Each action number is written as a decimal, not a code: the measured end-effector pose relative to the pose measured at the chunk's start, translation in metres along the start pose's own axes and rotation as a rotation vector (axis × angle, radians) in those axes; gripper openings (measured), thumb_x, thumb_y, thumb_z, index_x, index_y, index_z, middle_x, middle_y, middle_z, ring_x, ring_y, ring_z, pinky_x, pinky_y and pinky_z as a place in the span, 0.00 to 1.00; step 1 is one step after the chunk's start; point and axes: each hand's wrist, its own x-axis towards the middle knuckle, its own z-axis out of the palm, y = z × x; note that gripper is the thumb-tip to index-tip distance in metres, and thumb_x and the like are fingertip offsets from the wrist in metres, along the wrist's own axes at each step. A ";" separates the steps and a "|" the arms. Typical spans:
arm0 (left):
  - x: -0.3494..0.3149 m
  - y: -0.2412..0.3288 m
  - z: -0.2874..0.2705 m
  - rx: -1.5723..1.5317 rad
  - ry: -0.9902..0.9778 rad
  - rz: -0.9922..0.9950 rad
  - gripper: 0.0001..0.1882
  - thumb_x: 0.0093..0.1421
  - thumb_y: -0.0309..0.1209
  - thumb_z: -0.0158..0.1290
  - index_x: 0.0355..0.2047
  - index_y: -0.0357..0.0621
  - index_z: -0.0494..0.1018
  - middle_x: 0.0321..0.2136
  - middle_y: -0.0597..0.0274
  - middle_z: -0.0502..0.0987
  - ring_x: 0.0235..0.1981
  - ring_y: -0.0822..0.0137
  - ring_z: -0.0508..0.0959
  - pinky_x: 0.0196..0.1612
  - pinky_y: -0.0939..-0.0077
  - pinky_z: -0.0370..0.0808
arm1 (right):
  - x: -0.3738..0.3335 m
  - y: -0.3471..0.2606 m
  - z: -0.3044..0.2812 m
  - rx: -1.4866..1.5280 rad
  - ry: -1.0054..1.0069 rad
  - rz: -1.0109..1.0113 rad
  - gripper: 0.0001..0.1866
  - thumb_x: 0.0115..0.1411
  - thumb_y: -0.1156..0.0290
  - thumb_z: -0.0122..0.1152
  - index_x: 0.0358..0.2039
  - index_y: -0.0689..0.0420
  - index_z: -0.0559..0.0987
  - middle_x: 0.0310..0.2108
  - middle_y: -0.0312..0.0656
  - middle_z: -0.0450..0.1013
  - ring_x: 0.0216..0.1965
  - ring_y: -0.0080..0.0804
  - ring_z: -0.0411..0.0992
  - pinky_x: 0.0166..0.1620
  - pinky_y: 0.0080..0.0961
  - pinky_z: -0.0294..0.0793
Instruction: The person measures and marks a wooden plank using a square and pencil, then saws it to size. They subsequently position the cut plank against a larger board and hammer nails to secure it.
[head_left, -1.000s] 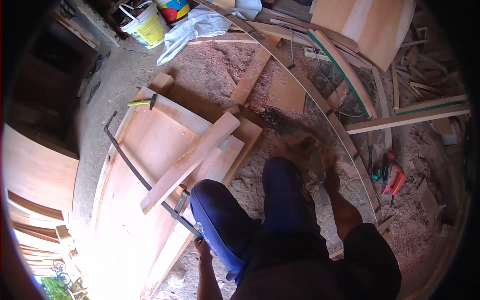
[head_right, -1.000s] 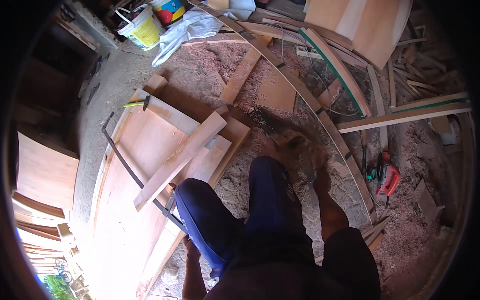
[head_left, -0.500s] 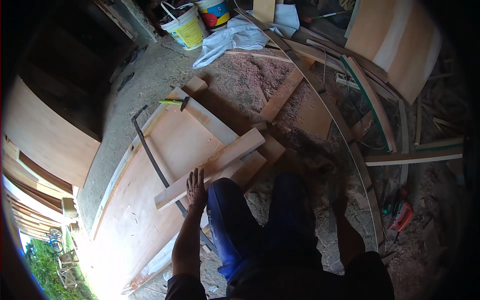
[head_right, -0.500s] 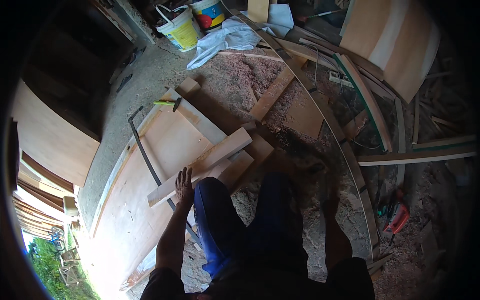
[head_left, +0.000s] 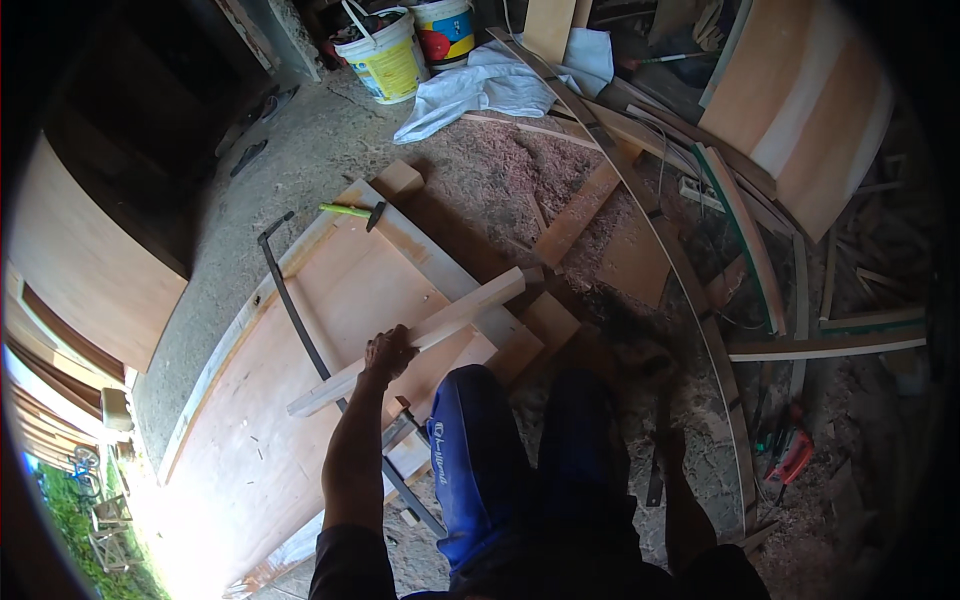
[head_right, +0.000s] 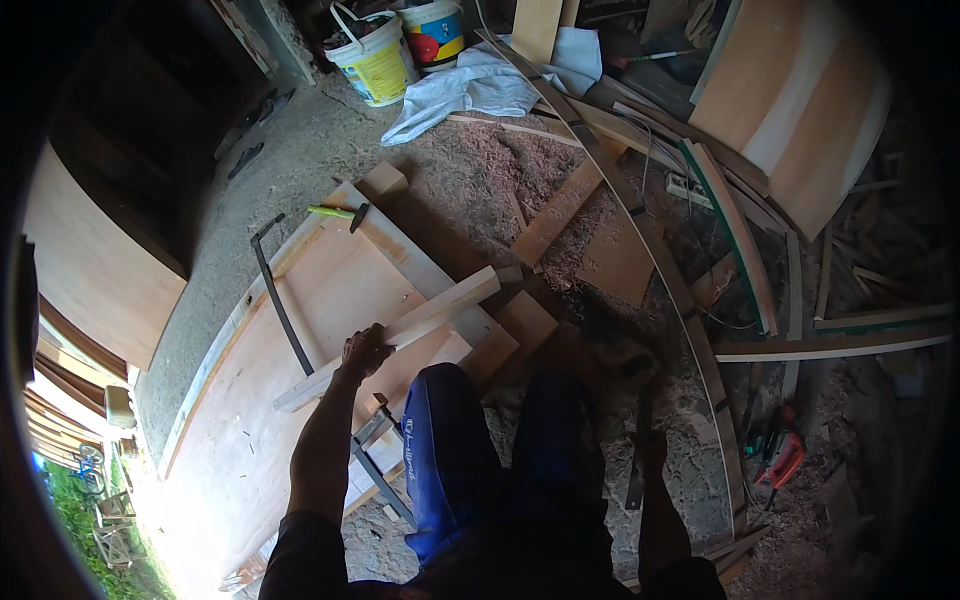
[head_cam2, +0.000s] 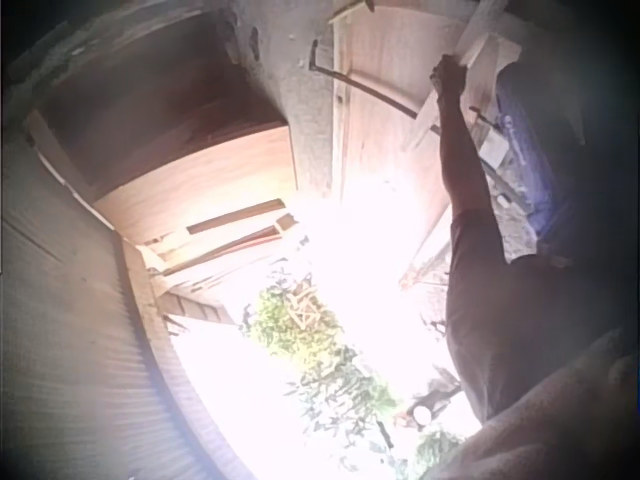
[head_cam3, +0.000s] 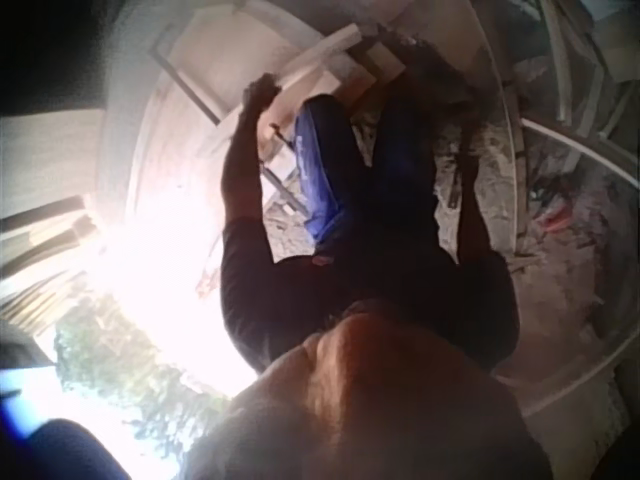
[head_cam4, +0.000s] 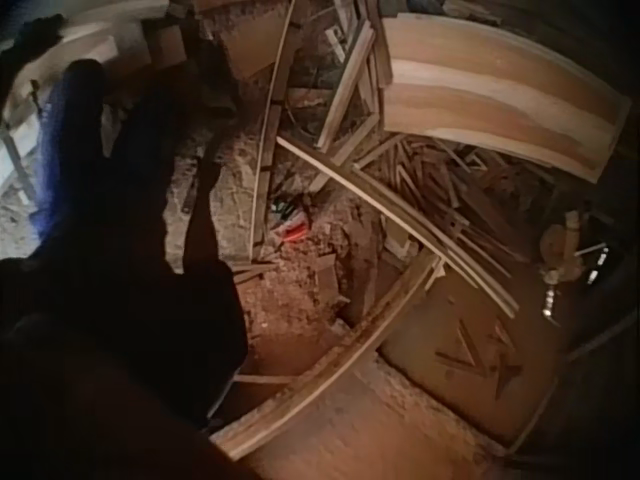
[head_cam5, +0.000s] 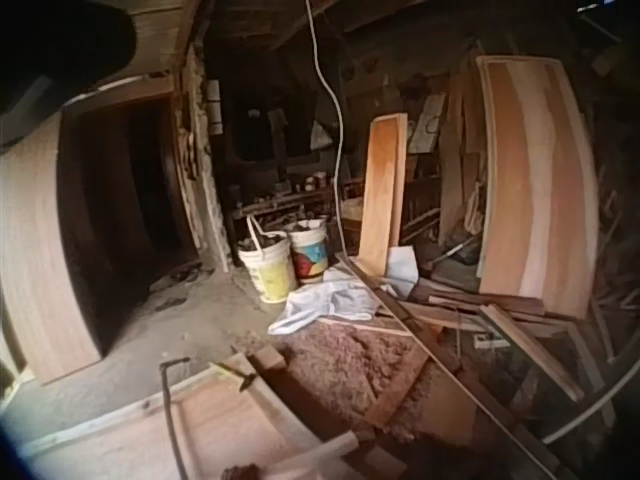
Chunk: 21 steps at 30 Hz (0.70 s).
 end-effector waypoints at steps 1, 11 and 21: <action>-0.003 -0.003 0.005 -0.009 -0.005 -0.015 0.20 0.57 0.41 0.63 0.46 0.47 0.72 0.42 0.51 0.81 0.48 0.45 0.79 0.50 0.49 0.74 | -0.011 -0.022 -0.007 0.102 0.031 0.087 0.12 0.51 0.70 0.75 0.29 0.61 0.79 0.26 0.40 0.74 0.29 0.28 0.73 0.29 0.34 0.70; -0.001 0.010 0.024 -0.013 0.233 0.005 0.21 0.54 0.44 0.65 0.44 0.51 0.73 0.42 0.59 0.79 0.48 0.50 0.77 0.53 0.51 0.70 | -0.066 -0.039 -0.060 0.071 -0.049 0.183 0.19 0.52 0.74 0.73 0.15 0.58 0.68 0.13 0.31 0.59 0.17 0.27 0.64 0.22 0.33 0.62; -0.038 0.034 0.035 -0.210 0.935 -0.239 0.40 0.50 0.51 0.67 0.60 0.50 0.68 0.56 0.52 0.69 0.62 0.50 0.65 0.67 0.48 0.58 | -0.071 -0.036 -0.076 -0.293 0.273 -0.037 0.14 0.57 0.72 0.70 0.25 0.63 0.72 0.20 0.37 0.65 0.19 0.34 0.66 0.25 0.39 0.66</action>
